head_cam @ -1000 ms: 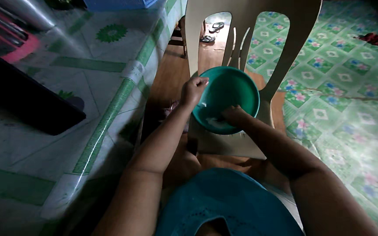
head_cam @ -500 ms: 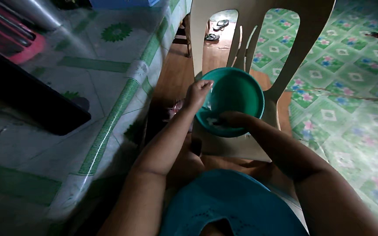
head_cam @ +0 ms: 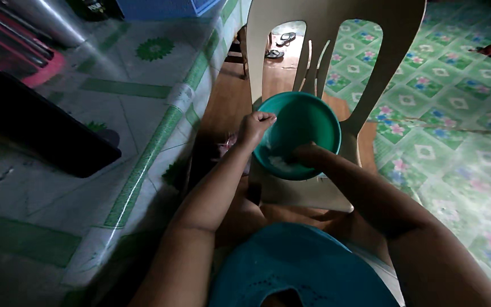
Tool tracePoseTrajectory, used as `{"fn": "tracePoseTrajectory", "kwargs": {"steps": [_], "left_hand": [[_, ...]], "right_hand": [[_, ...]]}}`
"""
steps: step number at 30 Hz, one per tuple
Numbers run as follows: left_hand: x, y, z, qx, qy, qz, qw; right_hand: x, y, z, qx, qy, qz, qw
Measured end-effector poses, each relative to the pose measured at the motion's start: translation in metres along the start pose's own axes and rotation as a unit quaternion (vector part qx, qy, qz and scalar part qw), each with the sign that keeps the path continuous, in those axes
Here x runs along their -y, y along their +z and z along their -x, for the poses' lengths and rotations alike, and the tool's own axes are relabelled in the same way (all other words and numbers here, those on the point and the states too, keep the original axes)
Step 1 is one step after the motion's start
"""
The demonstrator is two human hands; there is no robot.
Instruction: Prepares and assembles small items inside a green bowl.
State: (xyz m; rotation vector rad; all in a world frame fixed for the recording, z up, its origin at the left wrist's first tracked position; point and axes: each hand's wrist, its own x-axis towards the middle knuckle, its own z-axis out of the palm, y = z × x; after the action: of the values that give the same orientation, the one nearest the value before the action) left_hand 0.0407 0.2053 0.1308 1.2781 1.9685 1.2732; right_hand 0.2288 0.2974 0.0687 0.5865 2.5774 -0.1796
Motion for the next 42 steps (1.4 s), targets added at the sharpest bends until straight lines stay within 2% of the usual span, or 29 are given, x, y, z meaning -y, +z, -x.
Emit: {"fn": "tracePoseTrajectory", "kwargs": {"steps": [5, 8, 11, 13, 16, 18, 24, 27, 30, 34, 37, 42], "left_hand": [[0.0, 0.004, 0.005, 0.011, 0.008, -0.008, 1.0], [0.003, 0.004, 0.004, 0.011, -0.001, 0.008, 1.0], [0.0, -0.001, 0.006, 0.013, -0.017, -0.012, 1.0], [-0.001, -0.002, 0.008, 0.024, -0.022, -0.027, 0.999], [0.002, 0.001, 0.005, 0.049, -0.017, -0.034, 0.998], [0.003, 0.006, 0.003, 0.064, -0.019, -0.046, 0.997], [-0.007, 0.011, 0.005, 0.101, 0.003, -0.086, 0.991], [-0.01, 0.015, 0.005, 0.112, 0.017, -0.091, 0.989], [-0.015, 0.015, 0.006, 0.117, 0.028, -0.114, 0.986], [-0.02, 0.015, 0.008, 0.12, 0.033, -0.124, 0.984], [-0.022, 0.013, 0.01, 0.127, 0.037, -0.135, 0.982], [-0.02, 0.01, 0.013, 0.154, 0.089, -0.156, 0.972]], "right_hand": [[0.022, -0.002, -0.015, 0.014, -0.061, -0.134, 0.989], [0.018, -0.003, -0.019, -0.034, -0.105, -0.246, 0.963], [0.016, -0.018, -0.001, -0.071, -0.11, -0.293, 0.947], [0.014, -0.04, 0.022, -0.067, -0.098, -0.287, 0.95], [-0.013, -0.044, 0.032, -0.141, -0.13, -0.275, 0.942], [-0.03, -0.049, 0.036, -0.175, -0.122, -0.255, 0.943], [-0.054, -0.09, 0.062, -0.152, -0.073, -0.173, 0.97], [-0.071, -0.084, 0.055, -0.19, -0.088, -0.15, 0.966], [-0.07, -0.09, 0.059, -0.164, -0.064, -0.148, 0.973], [-0.081, -0.075, 0.039, -0.194, -0.074, -0.128, 0.97], [-0.078, -0.077, 0.033, -0.176, -0.063, -0.114, 0.976], [-0.038, -0.124, 0.063, -0.071, -0.043, -0.056, 0.995]]}}
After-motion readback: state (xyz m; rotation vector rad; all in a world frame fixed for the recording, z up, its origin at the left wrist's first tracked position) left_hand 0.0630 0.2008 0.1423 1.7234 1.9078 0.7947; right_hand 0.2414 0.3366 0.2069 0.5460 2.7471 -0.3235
